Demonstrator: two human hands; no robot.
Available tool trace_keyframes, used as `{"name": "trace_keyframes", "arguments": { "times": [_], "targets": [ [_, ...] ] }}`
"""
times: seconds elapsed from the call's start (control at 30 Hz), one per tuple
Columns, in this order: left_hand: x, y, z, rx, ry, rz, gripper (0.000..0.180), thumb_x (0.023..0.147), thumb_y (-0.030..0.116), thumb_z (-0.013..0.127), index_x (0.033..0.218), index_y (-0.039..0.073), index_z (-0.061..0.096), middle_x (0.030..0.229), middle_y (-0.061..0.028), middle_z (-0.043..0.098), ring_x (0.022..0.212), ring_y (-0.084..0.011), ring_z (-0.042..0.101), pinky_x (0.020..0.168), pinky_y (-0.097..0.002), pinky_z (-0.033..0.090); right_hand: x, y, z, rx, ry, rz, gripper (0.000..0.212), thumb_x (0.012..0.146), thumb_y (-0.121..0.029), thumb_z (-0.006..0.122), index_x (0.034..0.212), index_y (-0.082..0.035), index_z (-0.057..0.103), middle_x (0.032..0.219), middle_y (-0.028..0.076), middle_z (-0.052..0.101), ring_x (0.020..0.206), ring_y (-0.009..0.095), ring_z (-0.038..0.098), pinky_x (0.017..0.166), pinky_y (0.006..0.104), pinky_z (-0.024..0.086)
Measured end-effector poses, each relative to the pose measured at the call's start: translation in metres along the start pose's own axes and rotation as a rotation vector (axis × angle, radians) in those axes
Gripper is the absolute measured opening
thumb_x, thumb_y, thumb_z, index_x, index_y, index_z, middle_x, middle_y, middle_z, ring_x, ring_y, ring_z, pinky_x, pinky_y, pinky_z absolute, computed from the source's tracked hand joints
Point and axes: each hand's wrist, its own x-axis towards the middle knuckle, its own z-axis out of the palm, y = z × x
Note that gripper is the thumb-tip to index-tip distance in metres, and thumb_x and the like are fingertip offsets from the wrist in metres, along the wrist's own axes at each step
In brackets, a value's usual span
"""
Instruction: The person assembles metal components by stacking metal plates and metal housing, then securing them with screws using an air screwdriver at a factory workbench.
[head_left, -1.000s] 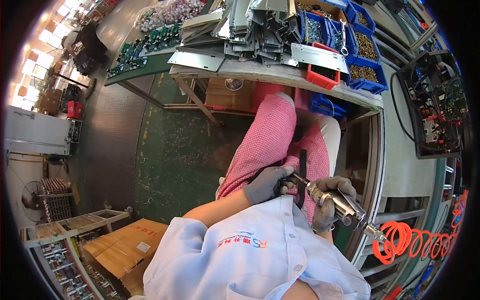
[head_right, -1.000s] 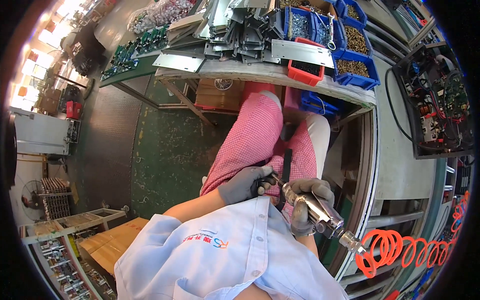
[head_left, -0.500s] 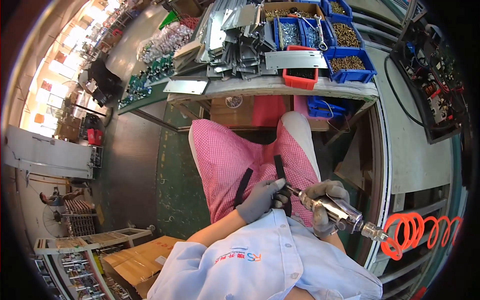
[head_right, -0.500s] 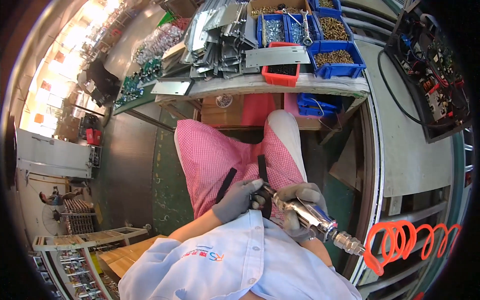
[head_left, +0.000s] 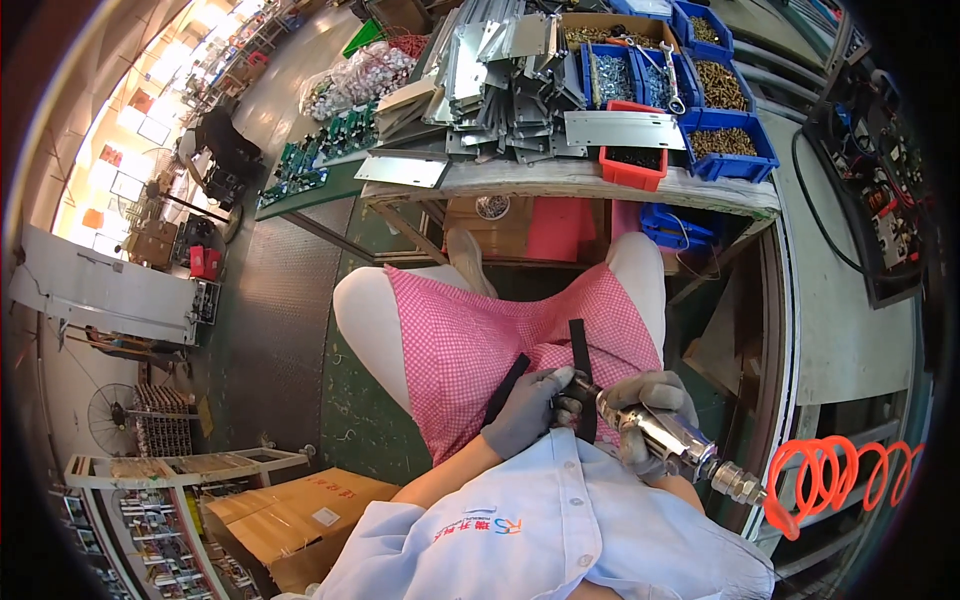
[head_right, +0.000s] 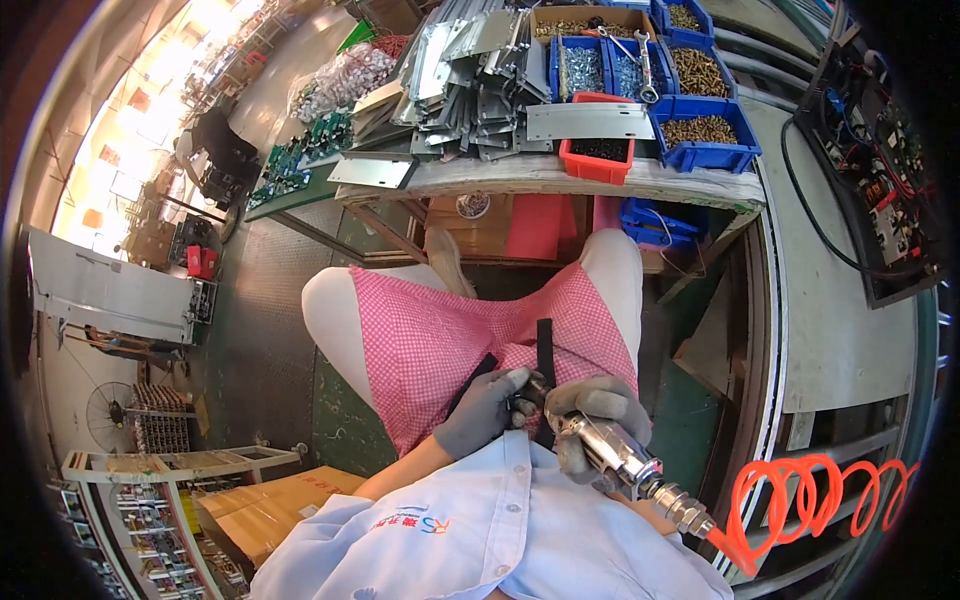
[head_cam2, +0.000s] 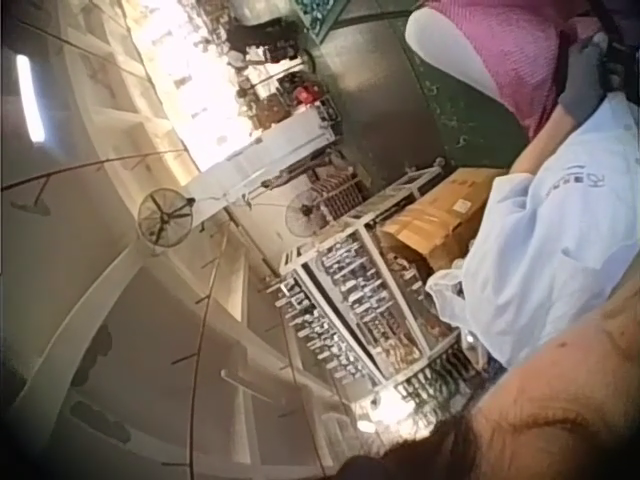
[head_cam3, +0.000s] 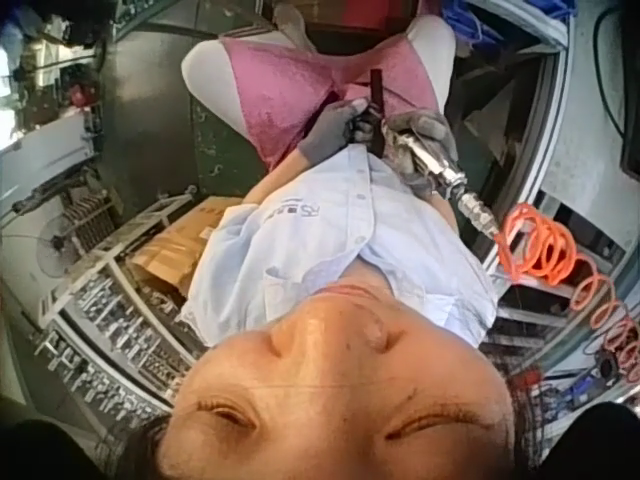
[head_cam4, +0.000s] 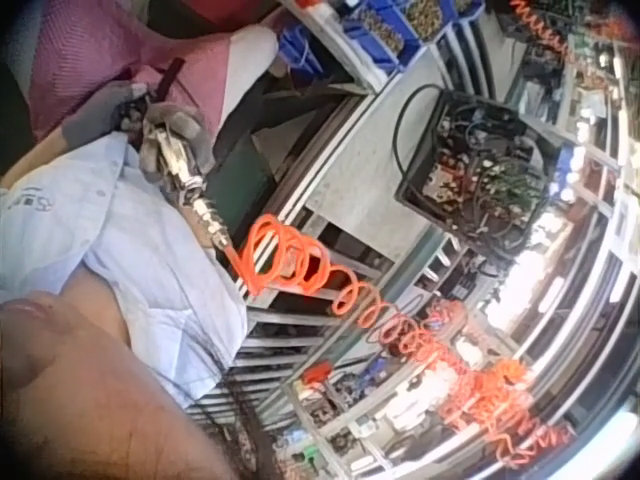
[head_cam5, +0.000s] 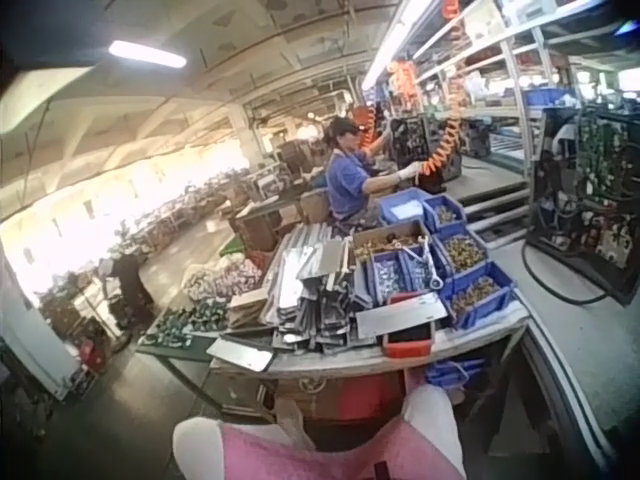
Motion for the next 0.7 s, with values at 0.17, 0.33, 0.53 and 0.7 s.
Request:
{"name": "trace_keyframes", "arguments": {
  "times": [0.17, 0.33, 0.53, 0.7],
  "targets": [
    [-0.011, 0.006, -0.019, -0.11, -0.107, 0.12, 0.031, 0.098, 0.029, 0.045, 0.101, 0.001, 0.059, 0.084, -0.0022, 0.058, 0.066, -0.0056, 0.05, 0.054, -0.017, 0.042, 0.001, 0.019, 0.02, 0.093, 0.017, -0.101, 0.054, 0.079, -0.03, 0.075, 0.115, -0.004, 0.044, 0.089, 0.013, 0.053, 0.069, 0.02, 0.059, 0.059, 0.0319, 0.054],
    [0.001, 0.025, -0.012, -0.329, -0.336, 0.076, 0.023, 0.097, 0.028, 0.05, 0.1, 0.006, 0.056, 0.074, 0.0014, 0.054, 0.056, -0.004, 0.048, 0.043, -0.0147, 0.039, 0.02, -0.02, 0.024, -0.171, 0.134, 0.062, 0.046, 0.084, -0.042, 0.066, 0.097, -0.004, 0.042, 0.091, 0.01, 0.046, 0.072, 0.02, 0.051, 0.062, 0.0324, 0.05],
    [-0.013, 0.063, 0.017, -0.417, -0.59, 0.235, 0.028, 0.095, 0.035, 0.053, 0.099, 0.008, 0.054, 0.078, 0.0001, 0.055, 0.054, -0.0033, 0.051, 0.041, -0.0142, 0.043, 0.075, -0.051, 0.053, 0.188, 0.232, -0.182, 0.033, 0.079, -0.025, 0.062, 0.089, -0.006, 0.037, 0.077, 0.004, 0.03, 0.069, 0.015, 0.034, 0.056, 0.0238, 0.034],
    [0.001, 0.095, 0.043, -0.392, -0.571, 0.166, 0.033, 0.092, 0.045, 0.055, 0.097, 0.012, 0.056, 0.075, 0.002, 0.057, 0.054, -0.0018, 0.053, 0.041, -0.0124, 0.043, 0.109, -0.043, 0.044, 0.129, 0.337, -0.315, 0.033, 0.077, -0.026, 0.063, 0.085, -0.008, 0.036, 0.081, 0.004, 0.031, 0.07, 0.016, 0.032, 0.056, 0.0248, 0.032]
  ]
}}
